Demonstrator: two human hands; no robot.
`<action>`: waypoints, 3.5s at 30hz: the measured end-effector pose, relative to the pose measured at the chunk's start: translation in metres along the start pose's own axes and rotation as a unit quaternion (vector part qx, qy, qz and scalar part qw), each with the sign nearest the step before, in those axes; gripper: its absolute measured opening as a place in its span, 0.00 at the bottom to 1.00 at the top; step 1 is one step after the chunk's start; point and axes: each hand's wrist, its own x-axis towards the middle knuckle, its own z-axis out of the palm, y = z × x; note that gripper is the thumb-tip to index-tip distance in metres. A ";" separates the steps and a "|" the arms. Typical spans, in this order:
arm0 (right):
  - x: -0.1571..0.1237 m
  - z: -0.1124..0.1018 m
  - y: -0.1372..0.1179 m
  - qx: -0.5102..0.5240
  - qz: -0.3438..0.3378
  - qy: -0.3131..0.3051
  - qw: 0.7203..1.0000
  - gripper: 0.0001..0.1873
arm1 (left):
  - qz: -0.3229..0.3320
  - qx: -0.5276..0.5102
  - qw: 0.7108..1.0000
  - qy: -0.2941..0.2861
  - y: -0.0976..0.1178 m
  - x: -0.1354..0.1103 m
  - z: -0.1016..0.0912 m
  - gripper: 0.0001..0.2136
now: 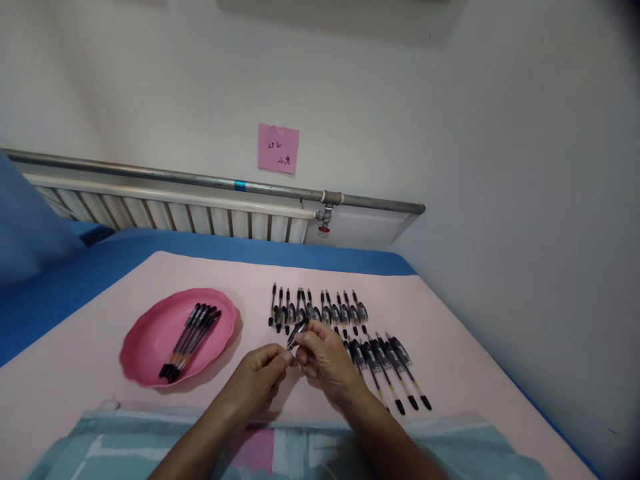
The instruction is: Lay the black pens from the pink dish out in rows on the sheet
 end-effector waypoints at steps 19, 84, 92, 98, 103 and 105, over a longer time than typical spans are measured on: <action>0.004 0.012 0.007 0.021 0.001 -0.012 1.000 0.10 | 0.074 0.152 0.983 0.074 -0.006 0.004 -0.003 0.15; 0.014 -0.038 -0.018 -0.149 -0.139 0.104 0.973 0.08 | -0.094 0.645 0.681 0.333 0.022 -0.011 -0.149 0.11; -0.014 -0.093 -0.033 -0.319 -0.190 0.251 0.894 0.06 | -0.028 0.626 0.699 0.345 0.029 -0.007 -0.124 0.13; -0.021 -0.097 -0.013 -0.559 -0.164 0.188 0.791 0.09 | 0.123 0.620 0.732 0.254 0.018 -0.001 -0.062 0.09; -0.025 -0.077 -0.008 -0.699 -0.111 0.141 0.692 0.09 | 0.296 0.598 0.687 0.289 0.006 -0.005 -0.034 0.08; -0.025 -0.073 -0.006 -0.733 -0.092 0.141 0.659 0.09 | 0.332 0.574 0.697 0.274 0.002 -0.007 -0.024 0.07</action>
